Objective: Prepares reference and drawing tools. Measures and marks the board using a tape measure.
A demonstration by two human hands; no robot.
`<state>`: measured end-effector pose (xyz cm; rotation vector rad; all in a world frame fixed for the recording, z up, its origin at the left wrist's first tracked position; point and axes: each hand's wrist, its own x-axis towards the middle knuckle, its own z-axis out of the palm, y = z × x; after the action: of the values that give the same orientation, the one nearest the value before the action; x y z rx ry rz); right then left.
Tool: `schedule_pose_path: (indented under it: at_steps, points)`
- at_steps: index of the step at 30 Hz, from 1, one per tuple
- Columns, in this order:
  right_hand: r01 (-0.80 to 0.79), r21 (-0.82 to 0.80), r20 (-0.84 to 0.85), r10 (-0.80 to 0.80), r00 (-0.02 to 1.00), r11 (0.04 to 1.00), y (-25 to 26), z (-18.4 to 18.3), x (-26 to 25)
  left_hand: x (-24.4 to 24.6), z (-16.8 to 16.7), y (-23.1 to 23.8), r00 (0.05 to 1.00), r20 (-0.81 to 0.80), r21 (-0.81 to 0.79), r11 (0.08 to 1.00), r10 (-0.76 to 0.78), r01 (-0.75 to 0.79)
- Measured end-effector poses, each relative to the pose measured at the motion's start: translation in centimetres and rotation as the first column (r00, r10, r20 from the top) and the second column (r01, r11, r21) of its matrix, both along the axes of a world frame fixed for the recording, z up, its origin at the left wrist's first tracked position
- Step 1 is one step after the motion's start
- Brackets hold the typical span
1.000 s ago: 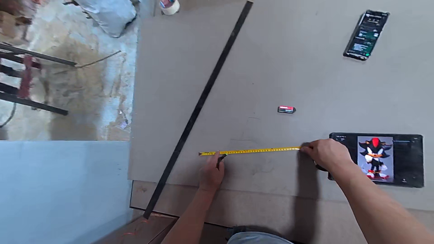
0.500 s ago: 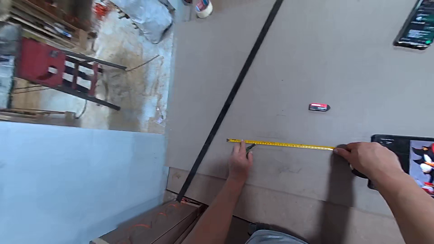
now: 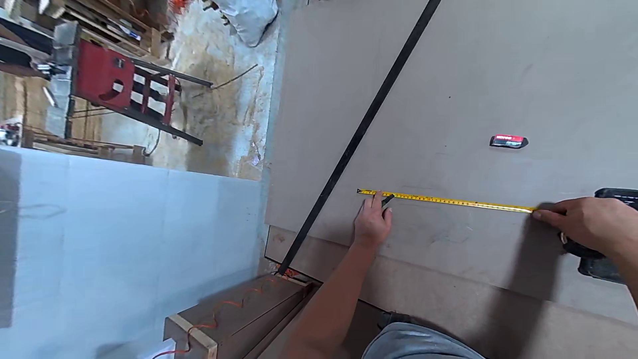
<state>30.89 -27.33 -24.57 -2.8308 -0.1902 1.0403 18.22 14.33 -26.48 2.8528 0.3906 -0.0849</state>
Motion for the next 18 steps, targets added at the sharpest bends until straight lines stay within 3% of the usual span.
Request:
schedule_pose_path:
  at_steps: [7,18]
  points:
    - [0.037,-0.024,-0.008,-0.038,0.999,0.999,0.6,0.9,-0.2,0.7,0.8,0.2,0.995,-0.09,-0.031,0.999,0.041,-0.044]
    - [0.067,-0.032,-0.051,-0.068,0.996,0.997,1.2,2.4,-0.3,0.6,1.2,-0.1,0.996,-0.077,-0.054,0.998,0.039,-0.043]
